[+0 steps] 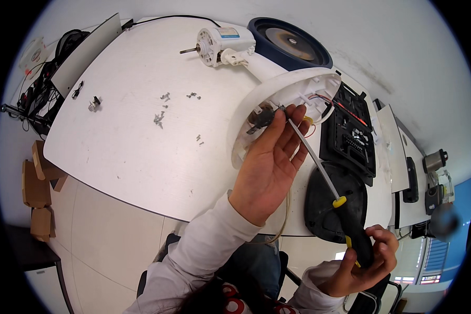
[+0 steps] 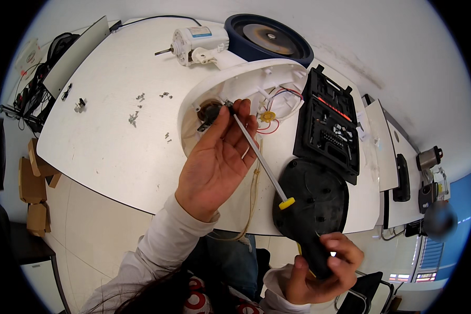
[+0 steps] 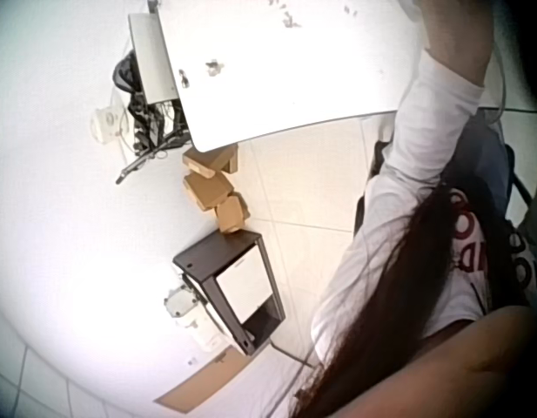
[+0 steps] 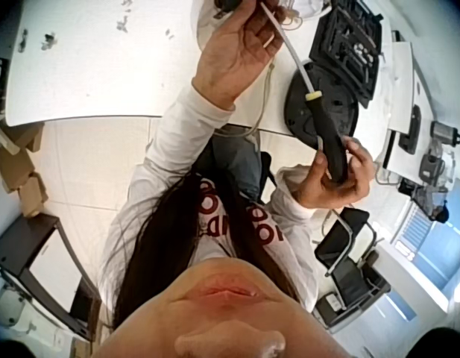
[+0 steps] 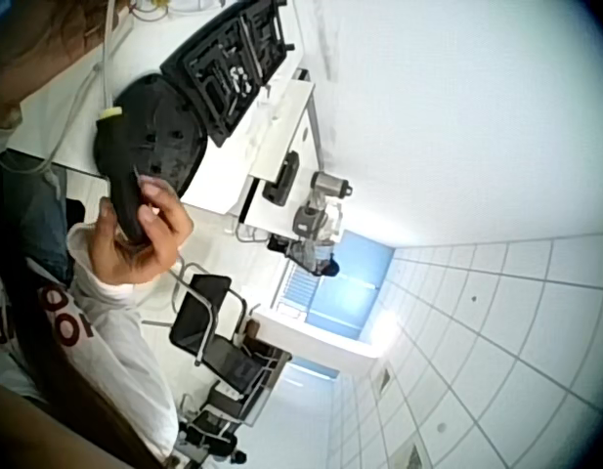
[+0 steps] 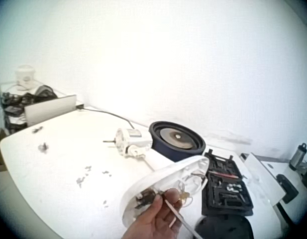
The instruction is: The person uses a screwdriver to remove screws from a white plastic housing containing wires and a small motor. They place the screws on the table and continue to unscrew and remove components from the housing.
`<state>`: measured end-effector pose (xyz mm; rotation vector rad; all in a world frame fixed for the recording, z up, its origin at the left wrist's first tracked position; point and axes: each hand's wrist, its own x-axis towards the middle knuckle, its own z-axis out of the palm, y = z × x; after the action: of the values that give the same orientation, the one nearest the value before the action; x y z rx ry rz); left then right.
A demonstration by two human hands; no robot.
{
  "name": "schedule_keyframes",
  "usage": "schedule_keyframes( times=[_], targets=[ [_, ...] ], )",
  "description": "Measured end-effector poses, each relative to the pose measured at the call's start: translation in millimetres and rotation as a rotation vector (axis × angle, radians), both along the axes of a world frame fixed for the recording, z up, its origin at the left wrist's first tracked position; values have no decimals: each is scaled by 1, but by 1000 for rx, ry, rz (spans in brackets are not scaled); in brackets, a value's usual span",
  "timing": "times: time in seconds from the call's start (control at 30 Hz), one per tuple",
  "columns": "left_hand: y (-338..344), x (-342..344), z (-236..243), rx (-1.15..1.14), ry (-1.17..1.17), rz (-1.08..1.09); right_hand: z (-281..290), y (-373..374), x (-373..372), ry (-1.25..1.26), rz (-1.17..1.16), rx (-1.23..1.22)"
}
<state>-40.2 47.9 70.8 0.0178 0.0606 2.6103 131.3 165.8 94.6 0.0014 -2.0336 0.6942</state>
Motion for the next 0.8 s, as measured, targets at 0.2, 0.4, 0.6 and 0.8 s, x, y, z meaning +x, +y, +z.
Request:
schedule_keyframes(
  times=[0.2,0.4,0.6,0.8],
  targets=[
    [-2,1,1,-11,-17,-7,1,-4,-3,-11,26,-96],
    [-2,1,0,-8,-17,-13,-3,-2,0,37,43,-125],
    [0,1,-2,4,-2,-3,-7,3,5,61,39,-141],
    [3,3,-3,1,-17,-12,-9,7,11,163,12,-117]
  ],
)
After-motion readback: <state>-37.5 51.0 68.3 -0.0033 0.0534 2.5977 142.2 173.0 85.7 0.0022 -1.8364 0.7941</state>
